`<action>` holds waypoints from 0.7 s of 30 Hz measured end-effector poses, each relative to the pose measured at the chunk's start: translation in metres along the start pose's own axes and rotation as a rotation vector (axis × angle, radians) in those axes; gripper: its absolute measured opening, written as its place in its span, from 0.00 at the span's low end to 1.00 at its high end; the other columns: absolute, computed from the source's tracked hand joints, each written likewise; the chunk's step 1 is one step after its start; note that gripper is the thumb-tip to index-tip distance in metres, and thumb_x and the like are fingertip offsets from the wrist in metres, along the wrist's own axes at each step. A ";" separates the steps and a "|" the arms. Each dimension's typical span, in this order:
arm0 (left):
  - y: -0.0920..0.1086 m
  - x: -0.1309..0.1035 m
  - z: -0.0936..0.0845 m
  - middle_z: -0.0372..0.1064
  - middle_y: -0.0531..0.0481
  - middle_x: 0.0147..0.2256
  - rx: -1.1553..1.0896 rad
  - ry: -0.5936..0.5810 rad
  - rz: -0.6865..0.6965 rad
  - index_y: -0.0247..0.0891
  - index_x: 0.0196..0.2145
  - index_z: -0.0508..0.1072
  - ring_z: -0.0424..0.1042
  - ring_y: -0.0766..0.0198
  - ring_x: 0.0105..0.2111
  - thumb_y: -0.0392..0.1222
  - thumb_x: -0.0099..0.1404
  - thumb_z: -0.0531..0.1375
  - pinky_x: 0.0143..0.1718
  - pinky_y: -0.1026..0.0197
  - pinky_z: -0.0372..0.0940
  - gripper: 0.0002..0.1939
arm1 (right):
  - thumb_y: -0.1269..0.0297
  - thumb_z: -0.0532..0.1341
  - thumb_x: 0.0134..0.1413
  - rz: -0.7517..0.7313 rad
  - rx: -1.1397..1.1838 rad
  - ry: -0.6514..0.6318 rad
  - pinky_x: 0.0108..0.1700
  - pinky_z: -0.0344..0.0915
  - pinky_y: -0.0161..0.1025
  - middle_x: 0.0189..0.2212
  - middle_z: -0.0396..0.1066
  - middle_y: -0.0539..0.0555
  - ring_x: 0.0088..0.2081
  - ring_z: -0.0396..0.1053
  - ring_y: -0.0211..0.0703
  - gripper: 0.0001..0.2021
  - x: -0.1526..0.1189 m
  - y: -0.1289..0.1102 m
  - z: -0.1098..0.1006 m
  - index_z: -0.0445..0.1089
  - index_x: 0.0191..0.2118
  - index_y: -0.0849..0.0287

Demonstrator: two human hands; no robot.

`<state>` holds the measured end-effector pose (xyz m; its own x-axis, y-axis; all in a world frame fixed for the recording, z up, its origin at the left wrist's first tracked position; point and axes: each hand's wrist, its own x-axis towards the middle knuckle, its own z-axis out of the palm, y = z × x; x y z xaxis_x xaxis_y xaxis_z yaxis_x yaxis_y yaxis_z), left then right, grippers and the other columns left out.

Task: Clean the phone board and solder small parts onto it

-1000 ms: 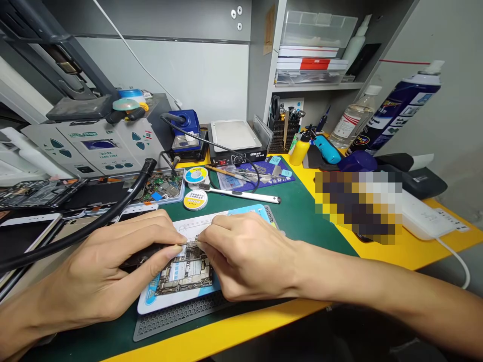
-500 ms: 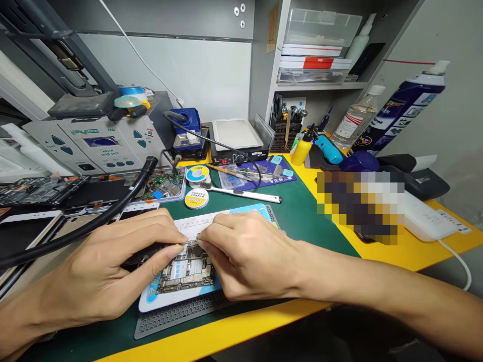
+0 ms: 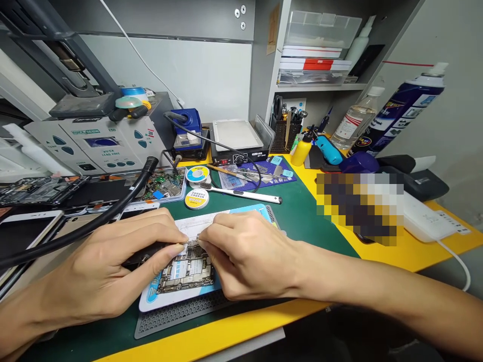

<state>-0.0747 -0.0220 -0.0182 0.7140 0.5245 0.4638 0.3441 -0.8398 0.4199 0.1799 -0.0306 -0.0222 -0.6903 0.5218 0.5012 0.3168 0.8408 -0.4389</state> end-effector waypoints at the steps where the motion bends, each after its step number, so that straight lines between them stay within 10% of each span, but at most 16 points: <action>1: 0.000 0.000 0.000 0.72 0.51 0.35 -0.001 0.002 -0.002 0.37 0.43 0.73 0.68 0.66 0.34 0.28 0.74 0.58 0.37 0.62 0.64 0.07 | 0.80 0.57 0.61 0.009 -0.011 -0.020 0.27 0.53 0.40 0.26 0.65 0.53 0.26 0.55 0.40 0.11 0.000 0.000 0.000 0.78 0.39 0.74; 21: 0.005 0.003 -0.001 0.73 0.50 0.34 0.014 0.032 -0.011 0.36 0.42 0.75 0.71 0.64 0.33 0.29 0.73 0.59 0.36 0.61 0.66 0.06 | 0.77 0.61 0.67 -0.053 -0.025 0.105 0.32 0.69 0.36 0.32 0.77 0.60 0.30 0.72 0.41 0.07 -0.007 0.001 -0.005 0.76 0.45 0.68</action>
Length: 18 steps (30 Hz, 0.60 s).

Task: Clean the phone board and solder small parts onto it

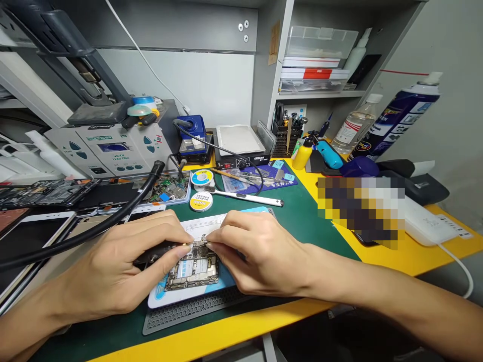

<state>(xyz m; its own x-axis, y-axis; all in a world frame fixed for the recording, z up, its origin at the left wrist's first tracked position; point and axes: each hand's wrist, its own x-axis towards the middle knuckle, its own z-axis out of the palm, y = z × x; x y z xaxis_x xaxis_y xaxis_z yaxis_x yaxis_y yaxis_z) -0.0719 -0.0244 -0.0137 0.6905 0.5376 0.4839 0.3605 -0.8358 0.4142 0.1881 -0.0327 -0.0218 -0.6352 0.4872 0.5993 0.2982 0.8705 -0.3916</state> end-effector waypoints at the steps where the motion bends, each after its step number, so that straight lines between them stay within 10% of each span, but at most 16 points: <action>1: 0.000 0.000 0.000 0.73 0.50 0.34 0.001 -0.001 -0.002 0.36 0.42 0.75 0.71 0.64 0.33 0.30 0.73 0.59 0.36 0.61 0.66 0.06 | 0.77 0.61 0.67 0.000 -0.002 0.004 0.32 0.70 0.36 0.32 0.77 0.60 0.30 0.72 0.41 0.07 0.000 0.000 0.000 0.77 0.45 0.67; 8: 0.000 -0.001 -0.001 0.73 0.50 0.34 -0.004 -0.008 -0.008 0.37 0.42 0.75 0.71 0.65 0.34 0.29 0.73 0.58 0.36 0.61 0.66 0.07 | 0.78 0.62 0.66 0.014 0.033 0.036 0.32 0.70 0.36 0.31 0.78 0.60 0.31 0.73 0.41 0.07 0.002 -0.002 -0.001 0.79 0.44 0.68; 18: -0.002 -0.004 0.000 0.72 0.51 0.34 0.018 -0.053 -0.032 0.40 0.43 0.72 0.72 0.65 0.33 0.30 0.75 0.55 0.34 0.62 0.66 0.08 | 0.63 0.76 0.54 0.723 0.667 0.215 0.17 0.56 0.29 0.19 0.69 0.46 0.19 0.60 0.31 0.08 0.026 -0.014 -0.035 0.81 0.32 0.62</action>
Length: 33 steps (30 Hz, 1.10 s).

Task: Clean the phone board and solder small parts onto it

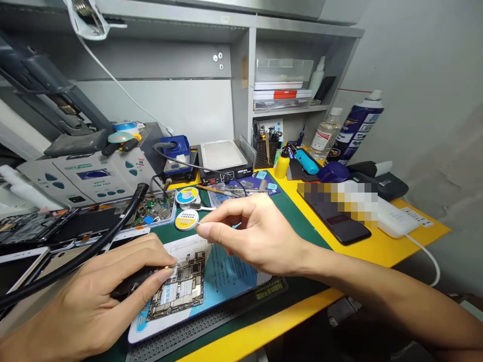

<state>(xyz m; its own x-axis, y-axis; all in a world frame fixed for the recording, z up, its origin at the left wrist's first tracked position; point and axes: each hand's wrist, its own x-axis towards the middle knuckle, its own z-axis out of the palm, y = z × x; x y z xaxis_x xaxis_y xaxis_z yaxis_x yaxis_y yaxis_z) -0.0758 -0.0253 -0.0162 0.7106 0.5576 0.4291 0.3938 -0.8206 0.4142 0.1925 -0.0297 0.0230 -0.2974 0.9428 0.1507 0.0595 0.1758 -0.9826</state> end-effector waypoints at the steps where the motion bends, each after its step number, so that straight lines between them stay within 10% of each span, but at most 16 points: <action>1: 0.000 0.000 0.000 0.72 0.51 0.35 0.002 -0.001 0.001 0.40 0.43 0.72 0.72 0.64 0.33 0.30 0.75 0.55 0.34 0.62 0.66 0.08 | 0.63 0.78 0.52 0.022 0.039 -0.005 0.16 0.55 0.29 0.18 0.68 0.45 0.18 0.60 0.30 0.09 0.000 0.000 0.000 0.81 0.31 0.62; 33: 0.000 0.000 0.000 0.71 0.51 0.35 -0.004 -0.014 -0.003 0.41 0.45 0.72 0.72 0.65 0.35 0.29 0.75 0.55 0.35 0.62 0.66 0.10 | 0.62 0.79 0.49 0.142 0.176 -0.001 0.13 0.56 0.28 0.13 0.68 0.46 0.13 0.59 0.32 0.11 -0.004 0.002 -0.002 0.79 0.30 0.60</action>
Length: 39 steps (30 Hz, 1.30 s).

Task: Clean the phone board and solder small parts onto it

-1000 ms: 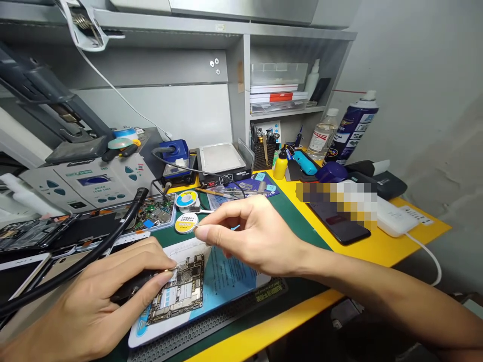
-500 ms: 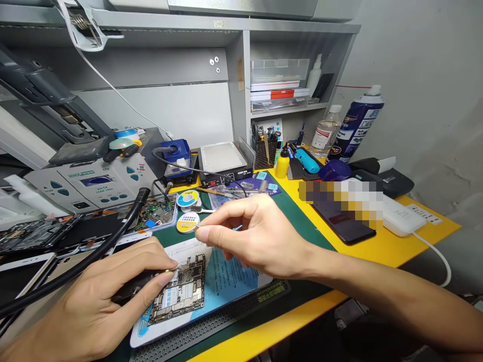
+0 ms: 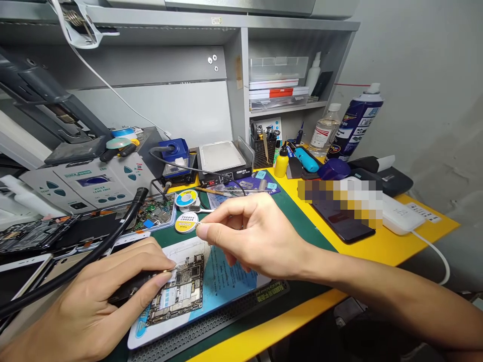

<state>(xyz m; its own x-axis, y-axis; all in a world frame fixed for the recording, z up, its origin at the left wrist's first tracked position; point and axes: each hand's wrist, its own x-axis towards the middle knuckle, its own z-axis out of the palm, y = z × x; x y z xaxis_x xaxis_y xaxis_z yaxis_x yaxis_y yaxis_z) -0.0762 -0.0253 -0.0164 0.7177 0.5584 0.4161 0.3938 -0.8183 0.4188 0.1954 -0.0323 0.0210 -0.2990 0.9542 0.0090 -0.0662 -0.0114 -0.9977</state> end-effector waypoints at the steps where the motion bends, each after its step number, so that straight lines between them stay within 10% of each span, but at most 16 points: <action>1: 0.000 0.000 0.000 0.71 0.51 0.35 0.002 0.002 0.001 0.41 0.46 0.72 0.72 0.65 0.35 0.29 0.75 0.55 0.36 0.62 0.67 0.10 | 0.62 0.78 0.49 -0.004 -0.001 0.003 0.13 0.56 0.28 0.13 0.68 0.46 0.12 0.59 0.32 0.10 0.000 0.000 0.000 0.79 0.30 0.60; 29: -0.002 -0.002 0.000 0.72 0.52 0.37 0.029 0.004 -0.016 0.43 0.46 0.72 0.73 0.66 0.37 0.31 0.76 0.56 0.38 0.63 0.68 0.08 | 0.66 0.75 0.54 -0.072 -0.092 0.063 0.15 0.58 0.27 0.14 0.66 0.44 0.15 0.60 0.31 0.08 0.000 0.000 0.004 0.77 0.31 0.62; 39: -0.001 0.004 -0.001 0.77 0.49 0.36 0.076 0.057 0.046 0.37 0.42 0.75 0.76 0.63 0.36 0.33 0.74 0.59 0.40 0.61 0.70 0.05 | 0.65 0.68 0.61 -0.282 -0.461 -0.027 0.23 0.55 0.31 0.21 0.67 0.46 0.23 0.58 0.31 0.08 0.006 0.001 -0.011 0.80 0.33 0.65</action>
<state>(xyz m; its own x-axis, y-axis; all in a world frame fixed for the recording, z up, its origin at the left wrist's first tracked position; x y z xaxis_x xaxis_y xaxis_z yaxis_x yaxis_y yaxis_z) -0.0740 -0.0220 -0.0144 0.7028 0.5252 0.4797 0.4053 -0.8499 0.3367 0.2041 -0.0233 0.0189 -0.3545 0.8931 0.2768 0.2750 0.3825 -0.8821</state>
